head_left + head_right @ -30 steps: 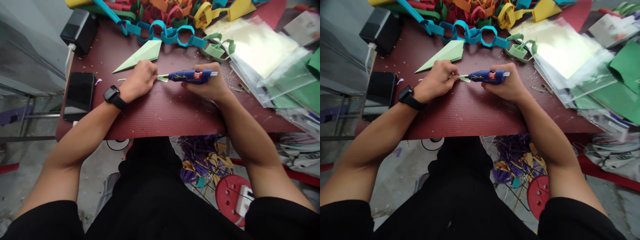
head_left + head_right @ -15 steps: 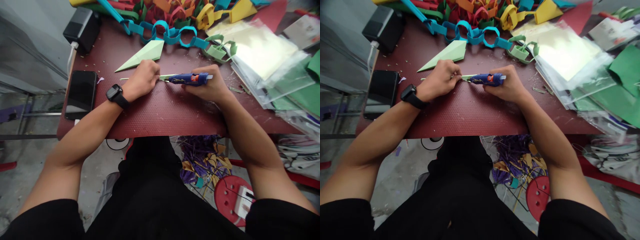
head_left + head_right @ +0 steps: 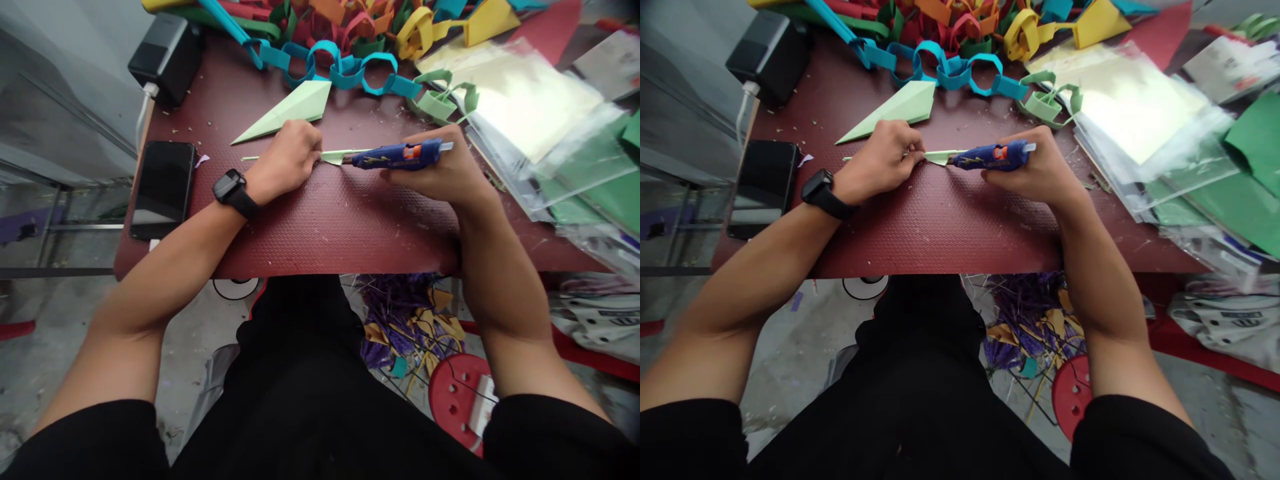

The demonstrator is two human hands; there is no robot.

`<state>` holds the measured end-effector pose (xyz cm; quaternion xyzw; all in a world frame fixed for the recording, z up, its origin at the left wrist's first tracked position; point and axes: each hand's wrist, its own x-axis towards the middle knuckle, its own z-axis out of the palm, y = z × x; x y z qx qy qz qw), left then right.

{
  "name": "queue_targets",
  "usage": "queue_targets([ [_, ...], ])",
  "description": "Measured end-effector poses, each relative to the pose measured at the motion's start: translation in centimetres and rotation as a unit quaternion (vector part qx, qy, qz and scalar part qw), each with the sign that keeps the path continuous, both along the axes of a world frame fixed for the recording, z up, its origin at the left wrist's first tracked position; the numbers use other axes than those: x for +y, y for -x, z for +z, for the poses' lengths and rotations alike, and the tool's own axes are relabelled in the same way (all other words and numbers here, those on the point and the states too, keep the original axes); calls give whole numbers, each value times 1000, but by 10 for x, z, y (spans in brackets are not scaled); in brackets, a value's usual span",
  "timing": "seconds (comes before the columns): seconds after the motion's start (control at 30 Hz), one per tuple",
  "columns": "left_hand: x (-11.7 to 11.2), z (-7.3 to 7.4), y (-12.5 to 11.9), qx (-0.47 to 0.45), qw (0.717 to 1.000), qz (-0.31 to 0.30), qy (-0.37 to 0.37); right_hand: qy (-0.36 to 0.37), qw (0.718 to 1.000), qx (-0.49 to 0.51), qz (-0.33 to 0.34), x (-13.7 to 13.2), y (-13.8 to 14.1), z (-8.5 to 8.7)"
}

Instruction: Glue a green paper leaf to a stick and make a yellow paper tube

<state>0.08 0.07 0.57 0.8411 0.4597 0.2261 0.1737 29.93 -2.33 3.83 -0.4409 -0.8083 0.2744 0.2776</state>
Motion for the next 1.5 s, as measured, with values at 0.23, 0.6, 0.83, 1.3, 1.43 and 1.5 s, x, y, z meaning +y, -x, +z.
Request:
queue_targets([
  [0.23, -1, 2, -1, 41, 999, 11, 0, 5, 1000, 18, -11, 0, -3, 1],
  [0.6, 2, -1, 0, -3, 1000, -4, 1, -5, 1000, 12, -3, 5, 4, -12],
  [0.83, 2, 0, -1, 10, 1000, 2, 1, 7, 1000, 5, -7, 4, 7, -8],
  [1.3, -3, 6, -4, 46, 999, 22, 12, -7, 1000, 24, -13, 0, -1, -2],
  [1.43, -3, 6, -5, 54, 998, 26, 9, -24, 999, 37, 25, 4, 5, -8],
  [1.5, -2, 5, -5, 50, 998, 25, 13, -32, 998, 36, 31, 5, 6, -9],
])
